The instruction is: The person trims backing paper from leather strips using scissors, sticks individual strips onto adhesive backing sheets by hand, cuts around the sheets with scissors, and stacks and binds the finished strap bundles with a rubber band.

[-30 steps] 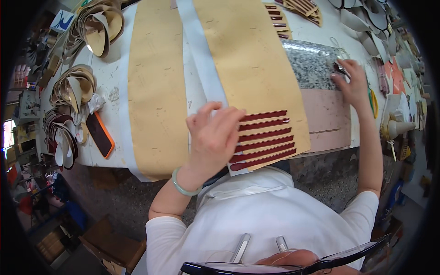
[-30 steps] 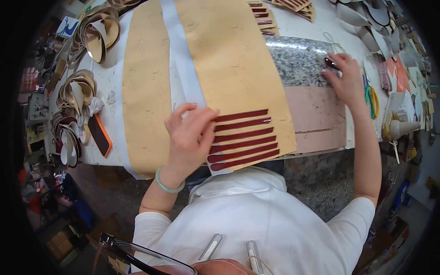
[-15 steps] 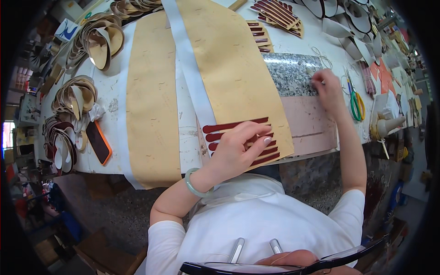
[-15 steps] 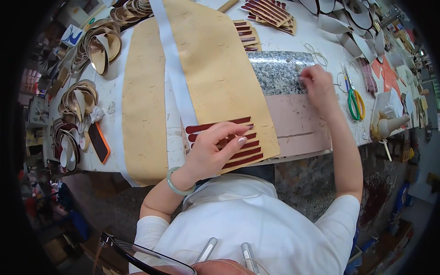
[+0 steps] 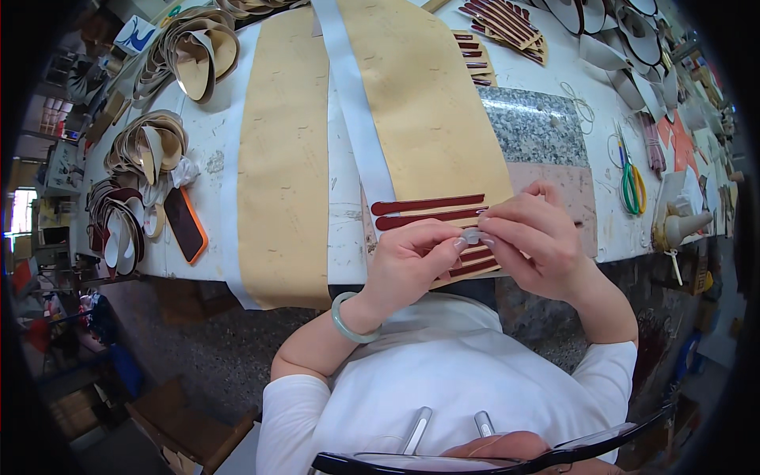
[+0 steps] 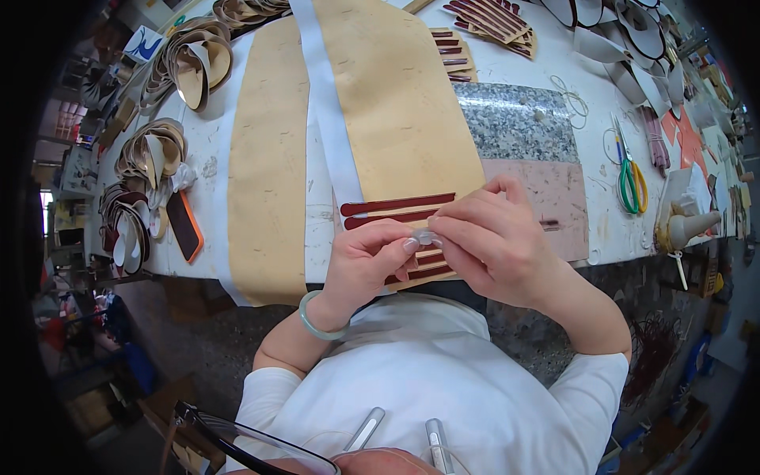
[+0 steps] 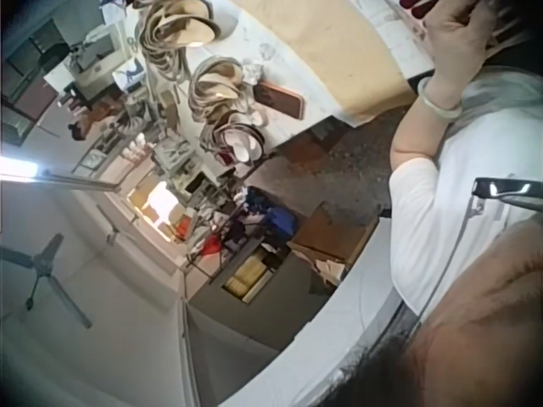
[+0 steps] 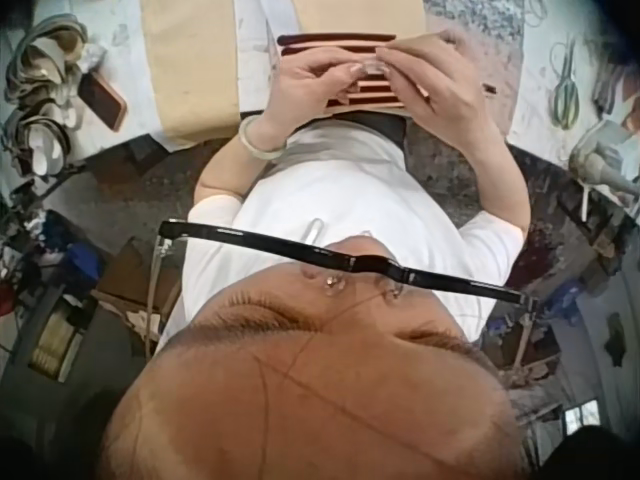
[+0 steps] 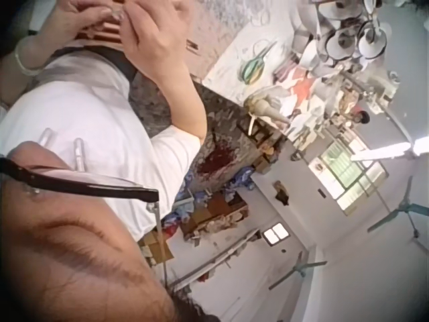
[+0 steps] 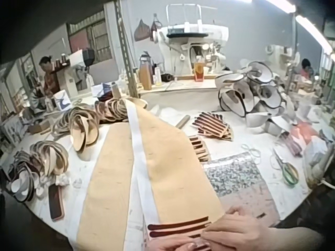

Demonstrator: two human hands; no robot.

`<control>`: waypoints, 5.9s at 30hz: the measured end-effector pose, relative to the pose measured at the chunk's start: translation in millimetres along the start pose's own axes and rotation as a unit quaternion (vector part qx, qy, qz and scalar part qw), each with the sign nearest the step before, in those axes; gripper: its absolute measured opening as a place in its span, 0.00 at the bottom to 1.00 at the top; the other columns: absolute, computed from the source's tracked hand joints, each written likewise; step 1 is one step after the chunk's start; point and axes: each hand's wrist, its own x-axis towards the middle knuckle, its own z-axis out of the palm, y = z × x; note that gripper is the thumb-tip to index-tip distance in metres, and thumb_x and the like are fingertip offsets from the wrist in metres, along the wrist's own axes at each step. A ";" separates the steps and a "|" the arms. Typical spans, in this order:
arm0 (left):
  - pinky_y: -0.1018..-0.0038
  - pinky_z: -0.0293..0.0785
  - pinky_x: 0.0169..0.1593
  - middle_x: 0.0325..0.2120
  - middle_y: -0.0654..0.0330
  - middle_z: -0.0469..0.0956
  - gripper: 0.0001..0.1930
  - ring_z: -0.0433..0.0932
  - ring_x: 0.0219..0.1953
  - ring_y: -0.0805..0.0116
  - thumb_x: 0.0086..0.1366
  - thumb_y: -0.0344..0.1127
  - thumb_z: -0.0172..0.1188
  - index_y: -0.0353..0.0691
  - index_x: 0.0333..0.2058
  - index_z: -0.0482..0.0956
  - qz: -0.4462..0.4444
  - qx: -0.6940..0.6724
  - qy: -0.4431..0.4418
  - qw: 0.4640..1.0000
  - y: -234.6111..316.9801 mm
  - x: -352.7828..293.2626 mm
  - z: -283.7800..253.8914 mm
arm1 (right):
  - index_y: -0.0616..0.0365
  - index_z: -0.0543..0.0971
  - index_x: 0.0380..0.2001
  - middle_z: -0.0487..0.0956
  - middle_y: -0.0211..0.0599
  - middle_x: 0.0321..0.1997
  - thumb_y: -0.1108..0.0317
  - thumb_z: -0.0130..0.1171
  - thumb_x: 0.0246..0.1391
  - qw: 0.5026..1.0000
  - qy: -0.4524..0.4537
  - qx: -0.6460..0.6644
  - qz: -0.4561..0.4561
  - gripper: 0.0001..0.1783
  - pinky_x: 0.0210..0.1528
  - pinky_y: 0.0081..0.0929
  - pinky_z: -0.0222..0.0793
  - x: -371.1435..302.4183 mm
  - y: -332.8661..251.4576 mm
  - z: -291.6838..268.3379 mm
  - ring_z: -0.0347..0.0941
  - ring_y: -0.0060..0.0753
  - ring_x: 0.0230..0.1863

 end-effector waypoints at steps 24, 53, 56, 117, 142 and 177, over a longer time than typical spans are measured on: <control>0.82 0.71 0.22 0.24 0.57 0.78 0.05 0.74 0.20 0.76 0.59 0.22 0.56 0.28 0.31 0.81 0.019 0.007 0.050 0.999 28.0 -3.2 -50.7 | 0.63 0.74 0.23 0.77 0.39 0.31 0.72 0.74 0.33 0.923 -0.064 -0.100 0.366 0.17 0.39 0.27 0.70 -84.3 -19.3 -88.0 0.74 0.38 0.35; 0.67 0.65 0.52 0.44 0.58 0.73 0.14 0.65 0.49 0.57 0.55 0.32 0.67 0.39 0.40 0.77 0.175 0.458 0.127 0.862 0.1 38.2 -102.8 | 0.67 0.78 0.29 0.76 0.30 0.20 0.62 0.61 0.59 0.751 -0.384 0.277 0.460 0.15 0.17 0.16 0.67 103.3 52.9 74.2 0.73 0.18 0.16; 0.66 0.64 0.52 0.43 0.58 0.73 0.14 0.65 0.49 0.56 0.55 0.30 0.67 0.39 0.40 0.76 0.178 0.475 0.124 0.853 -0.2 37.3 -103.1 | 0.66 0.78 0.28 0.78 0.32 0.21 0.64 0.62 0.57 0.754 -0.399 0.235 0.466 0.13 0.17 0.16 0.67 110.4 48.9 51.3 0.76 0.20 0.17; 0.74 0.76 0.41 0.40 0.58 0.78 0.17 0.76 0.39 0.73 0.72 0.43 0.48 0.37 0.50 0.72 -0.241 -0.126 -0.053 0.961 -67.5 -71.2 52.4 | 0.67 0.64 0.53 0.68 0.31 0.28 0.32 0.33 0.60 0.652 -0.097 0.545 0.518 0.44 0.24 0.18 0.65 -181.7 -65.8 1.5 0.66 0.18 0.21; 0.74 0.74 0.47 0.37 0.59 0.77 0.18 0.76 0.40 0.72 0.72 0.43 0.49 0.33 0.46 0.75 -0.288 -0.109 -0.085 0.948 -59.0 -109.9 -9.3 | 0.58 0.65 0.26 0.64 0.30 0.13 0.26 0.27 0.58 0.627 -0.122 0.540 0.548 0.41 0.16 0.18 0.59 -109.8 -74.7 53.7 0.63 0.21 0.11; 0.65 0.72 0.59 0.56 0.49 0.70 0.24 0.72 0.57 0.60 0.69 0.29 0.47 0.38 0.63 0.58 -0.134 -0.237 0.071 0.960 -70.5 -161.7 -52.9 | 0.61 0.74 0.34 0.67 0.26 0.12 0.34 0.39 0.62 0.705 -0.570 0.253 0.338 0.36 0.16 0.21 0.61 29.2 -12.5 11.5 0.65 0.20 0.11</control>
